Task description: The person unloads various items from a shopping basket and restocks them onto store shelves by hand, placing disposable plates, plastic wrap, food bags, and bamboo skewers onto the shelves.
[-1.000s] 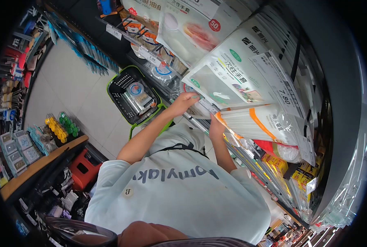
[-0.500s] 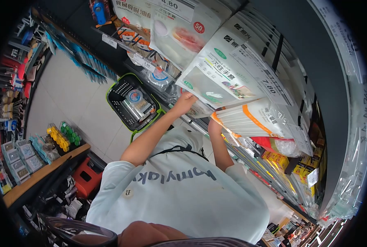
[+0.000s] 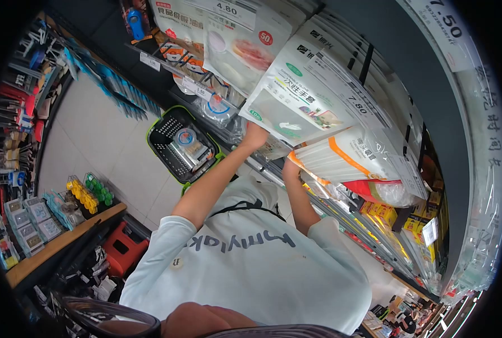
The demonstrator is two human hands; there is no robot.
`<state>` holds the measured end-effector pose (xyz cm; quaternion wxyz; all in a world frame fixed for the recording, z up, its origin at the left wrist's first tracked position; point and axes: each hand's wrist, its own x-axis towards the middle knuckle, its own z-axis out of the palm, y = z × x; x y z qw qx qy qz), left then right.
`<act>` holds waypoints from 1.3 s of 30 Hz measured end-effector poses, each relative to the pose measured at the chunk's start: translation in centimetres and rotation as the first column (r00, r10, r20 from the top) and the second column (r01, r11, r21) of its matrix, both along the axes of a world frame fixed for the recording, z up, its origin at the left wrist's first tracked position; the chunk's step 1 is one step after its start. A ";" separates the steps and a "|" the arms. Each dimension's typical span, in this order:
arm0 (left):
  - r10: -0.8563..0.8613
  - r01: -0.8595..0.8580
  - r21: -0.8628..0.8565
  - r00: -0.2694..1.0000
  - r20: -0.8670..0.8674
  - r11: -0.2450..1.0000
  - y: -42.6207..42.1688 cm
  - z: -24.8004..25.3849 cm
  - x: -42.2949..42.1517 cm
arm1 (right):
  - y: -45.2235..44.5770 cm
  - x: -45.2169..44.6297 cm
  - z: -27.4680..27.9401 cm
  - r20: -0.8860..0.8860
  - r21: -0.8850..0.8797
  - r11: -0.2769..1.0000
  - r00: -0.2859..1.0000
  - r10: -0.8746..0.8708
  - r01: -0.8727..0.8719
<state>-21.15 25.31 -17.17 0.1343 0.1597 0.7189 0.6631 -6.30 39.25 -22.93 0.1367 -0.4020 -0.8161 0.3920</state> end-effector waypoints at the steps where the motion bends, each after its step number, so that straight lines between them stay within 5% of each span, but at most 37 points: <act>1: 0.001 -0.002 -0.090 1.000 -0.015 0.996 -0.1 0.3 -0.1 | -1.9 -0.5 2.1 -0.168 -0.237 0.966 0.975 -0.143 0.101; 5: 0.064 -0.150 -0.348 0.967 -0.248 0.925 -5.8 -1.2 2.2 | -7.5 0.9 1.9 -0.503 -0.319 0.944 0.828 -0.246 0.087; 6: 0.116 -0.221 -0.351 0.948 -0.296 0.910 -8.1 -3.6 3.5 | -8.8 2.3 -0.4 -0.237 -0.193 0.965 0.947 -0.219 0.175; 7: 0.081 -0.122 -0.409 0.990 -0.115 0.904 -10.9 -5.6 4.8 | -9.9 3.3 -1.9 0.055 -0.041 0.977 0.976 -0.209 0.211; 8: 0.058 -0.019 -0.445 0.996 0.074 0.895 -14.1 -7.9 6.3 | -10.9 3.7 -2.2 0.053 -0.051 0.982 0.982 -0.180 0.183; 9: 0.028 0.064 -0.502 0.984 0.175 0.863 -17.5 -11.7 8.2 | -11.8 3.9 -2.3 0.063 -0.006 0.979 0.977 0.205 -0.205; 10: 0.011 0.149 -0.545 0.960 0.279 0.825 -20.9 -14.4 10.3 | -13.0 3.9 -2.4 0.085 0.035 0.824 0.823 0.561 -0.566; 11: 0.011 0.201 -0.569 0.938 0.346 0.797 -24.1 -14.4 12.6 | -14.4 3.4 -2.2 0.076 0.026 0.802 0.801 0.593 -0.596; 14: 0.089 0.222 -0.613 0.897 0.434 0.758 -31.5 -18.6 20.8 | -19.2 1.9 -1.3 0.141 0.092 0.430 0.439 0.887 -0.898; 15: 0.125 0.194 -0.623 0.894 0.431 0.758 -33.0 -16.5 22.5 | -20.6 1.8 -1.4 0.130 0.089 0.399 0.408 0.904 -0.913; 16: 0.144 0.201 -0.627 0.879 0.454 0.752 -34.0 -12.8 23.9 | -22.0 1.7 -1.8 0.268 -0.043 0.255 0.235 0.934 -0.966; 18: 0.188 0.185 -0.640 0.863 0.469 0.746 -35.5 -10.2 26.2 | -24.4 1.8 -1.6 0.471 -0.231 0.065 -0.054 0.880 -0.971; 24: 0.158 0.193 -0.691 0.898 0.410 0.697 -37.4 -10.7 31.0 | -27.1 3.0 -4.7 0.602 -0.394 -0.010 -0.267 0.752 -0.919; 30: 0.273 0.115 -0.719 0.875 0.400 0.685 -37.3 -9.9 32.8 | -28.2 3.4 -4.1 0.560 -0.419 -0.226 -0.446 0.698 -0.879; 39: 0.310 0.123 -0.765 0.865 0.395 0.632 -28.6 -10.7 33.6 | -19.9 4.6 -1.4 0.566 -0.454 -0.255 -0.497 0.658 -0.854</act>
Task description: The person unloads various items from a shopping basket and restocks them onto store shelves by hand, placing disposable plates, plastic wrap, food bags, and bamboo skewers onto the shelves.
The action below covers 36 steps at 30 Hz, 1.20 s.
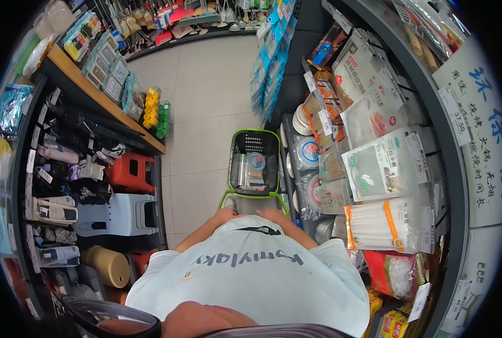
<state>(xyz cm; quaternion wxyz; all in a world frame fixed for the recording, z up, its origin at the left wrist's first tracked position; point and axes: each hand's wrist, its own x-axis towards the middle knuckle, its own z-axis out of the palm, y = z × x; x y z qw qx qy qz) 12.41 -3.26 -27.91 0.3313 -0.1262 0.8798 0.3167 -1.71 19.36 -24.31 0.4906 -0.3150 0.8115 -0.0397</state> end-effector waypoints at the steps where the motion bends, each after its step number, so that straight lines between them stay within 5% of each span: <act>1: 0.004 -0.004 0.006 1.000 -0.005 1.000 1.4 -0.3 0.3 | 1.7 0.3 -0.3 -0.005 -0.004 1.000 1.000 0.001 -0.001; 23: 0.058 -0.055 -0.058 0.996 0.063 0.997 12.9 1.8 10.4 | 12.5 8.9 -1.3 0.020 -0.027 0.997 0.998 0.067 -0.067; 28: 0.038 -0.038 0.014 0.999 0.023 0.999 11.8 -2.4 13.7 | 11.9 12.0 0.8 -0.020 -0.066 0.990 0.992 0.124 -0.125; 36: 0.006 -0.010 -0.039 0.996 -0.093 0.999 10.3 -4.8 19.8 | 11.1 18.0 -2.9 -0.026 -0.084 0.994 0.998 0.063 -0.065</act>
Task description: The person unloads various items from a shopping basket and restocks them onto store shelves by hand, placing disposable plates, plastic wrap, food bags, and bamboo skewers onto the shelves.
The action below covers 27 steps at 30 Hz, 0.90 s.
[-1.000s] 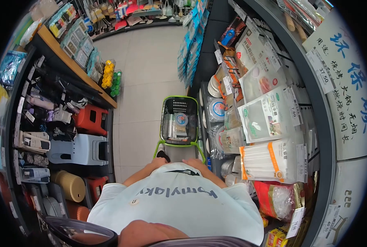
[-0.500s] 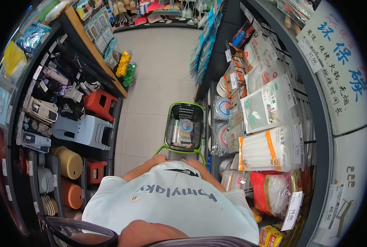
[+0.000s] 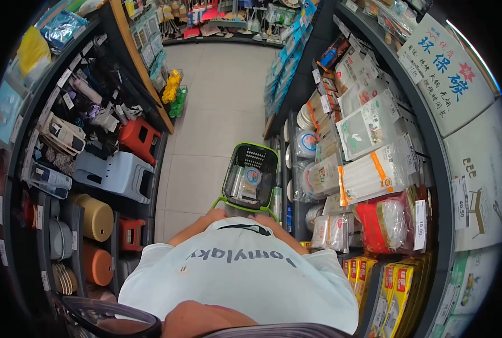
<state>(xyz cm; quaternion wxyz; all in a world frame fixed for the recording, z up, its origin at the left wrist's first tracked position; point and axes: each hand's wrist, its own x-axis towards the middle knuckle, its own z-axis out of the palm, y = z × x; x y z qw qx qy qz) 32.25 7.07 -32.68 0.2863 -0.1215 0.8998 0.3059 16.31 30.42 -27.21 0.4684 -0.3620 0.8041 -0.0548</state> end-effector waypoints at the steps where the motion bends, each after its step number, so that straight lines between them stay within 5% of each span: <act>1: 0.024 -0.023 0.029 0.999 -0.026 0.999 0.0 0.9 1.2 | -0.1 1.1 1.3 0.028 -0.003 1.000 0.999 -0.015 0.015; 9: 0.069 -0.058 0.095 0.990 -0.123 0.994 0.9 4.7 10.3 | 0.9 9.5 -2.7 0.063 0.100 0.995 0.998 -0.020 0.013; 12: 0.111 -0.094 0.097 0.976 -0.188 0.991 1.6 4.5 13.2 | 0.3 12.5 0.5 0.042 0.162 0.986 0.998 -0.043 0.036; 19: 0.197 -0.189 0.081 0.973 -0.119 0.979 2.0 6.9 17.9 | 0.1 15.0 -3.5 0.105 0.076 0.995 0.993 0.057 -0.065; 21: 0.175 -0.167 0.067 0.974 -0.142 0.984 2.4 7.1 17.9 | 1.4 15.0 -5.3 0.009 -0.113 0.959 0.965 0.261 -0.258; 27: 0.104 -0.102 0.031 0.993 -0.055 0.994 5.0 6.9 16.7 | 4.4 16.4 -1.1 0.096 -0.022 0.997 0.993 0.072 -0.071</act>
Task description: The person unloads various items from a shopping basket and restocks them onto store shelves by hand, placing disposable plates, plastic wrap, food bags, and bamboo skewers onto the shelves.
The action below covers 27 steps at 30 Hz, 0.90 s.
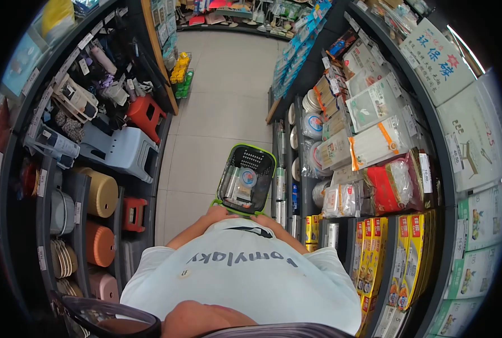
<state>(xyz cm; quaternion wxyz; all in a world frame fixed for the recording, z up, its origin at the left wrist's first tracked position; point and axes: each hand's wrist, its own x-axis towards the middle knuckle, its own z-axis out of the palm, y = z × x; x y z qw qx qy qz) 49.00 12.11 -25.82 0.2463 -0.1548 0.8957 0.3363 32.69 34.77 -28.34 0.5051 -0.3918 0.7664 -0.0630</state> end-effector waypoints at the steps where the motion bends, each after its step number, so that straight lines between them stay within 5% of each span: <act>1: -0.023 0.023 -0.011 0.999 0.032 1.000 0.6 0.8 -0.2 | 0.7 0.3 1.1 0.023 0.020 0.995 0.995 -0.098 0.097; 2: -0.047 0.048 -0.023 0.997 0.065 0.999 1.3 1.5 -0.5 | 2.6 -0.5 -4.3 -0.017 -0.034 0.999 1.000 0.006 -0.007; 7: -0.138 0.139 -0.001 0.984 0.112 0.990 6.5 -0.8 -1.4 | 8.3 0.3 -0.4 0.001 -0.104 0.992 0.997 -0.071 0.071; 13: -0.134 0.122 0.076 0.976 0.170 0.990 13.6 -2.4 -0.1 | 13.9 1.3 1.5 -0.165 0.047 0.996 0.983 -0.074 0.082; 14: -0.122 0.108 0.084 0.975 0.184 0.991 14.7 -2.2 0.5 | 13.9 1.9 5.8 -0.163 0.079 0.991 0.982 -0.092 0.106; 27: -0.088 0.065 0.087 0.955 0.283 0.994 23.8 -2.2 6.3 | 22.6 6.1 2.6 -0.147 0.060 0.997 0.988 -0.043 0.053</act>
